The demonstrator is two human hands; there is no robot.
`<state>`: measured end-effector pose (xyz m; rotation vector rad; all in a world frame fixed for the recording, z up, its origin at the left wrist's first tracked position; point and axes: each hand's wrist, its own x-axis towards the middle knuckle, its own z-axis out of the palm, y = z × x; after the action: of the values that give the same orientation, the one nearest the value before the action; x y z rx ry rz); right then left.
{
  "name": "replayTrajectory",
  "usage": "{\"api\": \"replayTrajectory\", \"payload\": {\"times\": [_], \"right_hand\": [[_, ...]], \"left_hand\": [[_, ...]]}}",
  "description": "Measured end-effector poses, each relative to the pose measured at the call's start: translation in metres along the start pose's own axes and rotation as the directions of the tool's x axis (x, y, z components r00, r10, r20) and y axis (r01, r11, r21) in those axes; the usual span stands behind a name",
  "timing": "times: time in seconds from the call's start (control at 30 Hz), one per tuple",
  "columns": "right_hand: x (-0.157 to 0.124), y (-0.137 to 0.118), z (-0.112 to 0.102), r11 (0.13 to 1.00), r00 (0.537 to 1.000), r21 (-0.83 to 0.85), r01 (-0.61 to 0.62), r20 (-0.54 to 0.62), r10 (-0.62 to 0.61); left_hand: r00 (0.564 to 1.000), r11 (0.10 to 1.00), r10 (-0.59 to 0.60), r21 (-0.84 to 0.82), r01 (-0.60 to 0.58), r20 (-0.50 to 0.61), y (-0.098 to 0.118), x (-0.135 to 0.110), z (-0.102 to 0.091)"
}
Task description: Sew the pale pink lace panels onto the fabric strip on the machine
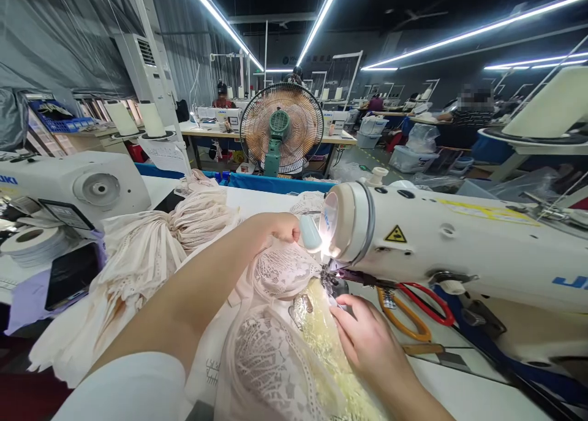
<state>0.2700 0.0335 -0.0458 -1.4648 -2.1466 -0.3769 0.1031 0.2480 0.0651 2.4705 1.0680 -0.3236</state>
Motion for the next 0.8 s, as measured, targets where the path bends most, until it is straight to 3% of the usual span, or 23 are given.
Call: {"api": "replayTrajectory", "payload": {"times": [0.27,0.5,0.6,0.7,0.8], "right_hand": [[0.001,-0.002,-0.001,1.0,1.0,-0.02,0.006,-0.025,-0.007],[-0.001,0.001,0.002,0.999,1.0,-0.032,0.022,-0.002,-0.022],[0.001,0.003,-0.003,0.999,0.999,-0.034,0.008,-0.046,-0.01],[-0.002,0.002,-0.015,0.999,0.995,-0.031,-0.038,-0.091,0.035],[-0.018,-0.005,-0.029,0.992,0.987,0.047,-0.114,-0.108,0.118]], "left_hand": [[0.995,0.99,-0.061,0.12,0.07,-0.076,-0.001,-0.026,-0.016],[0.988,0.977,-0.085,0.186,0.109,-0.131,0.004,-0.034,-0.014],[0.973,0.96,-0.083,0.244,0.136,-0.213,0.013,-0.044,-0.012],[0.952,0.942,-0.047,0.304,0.144,-0.303,0.04,-0.072,0.006],[0.978,0.935,0.079,0.355,-0.005,-0.195,0.074,-0.105,0.047]]}}
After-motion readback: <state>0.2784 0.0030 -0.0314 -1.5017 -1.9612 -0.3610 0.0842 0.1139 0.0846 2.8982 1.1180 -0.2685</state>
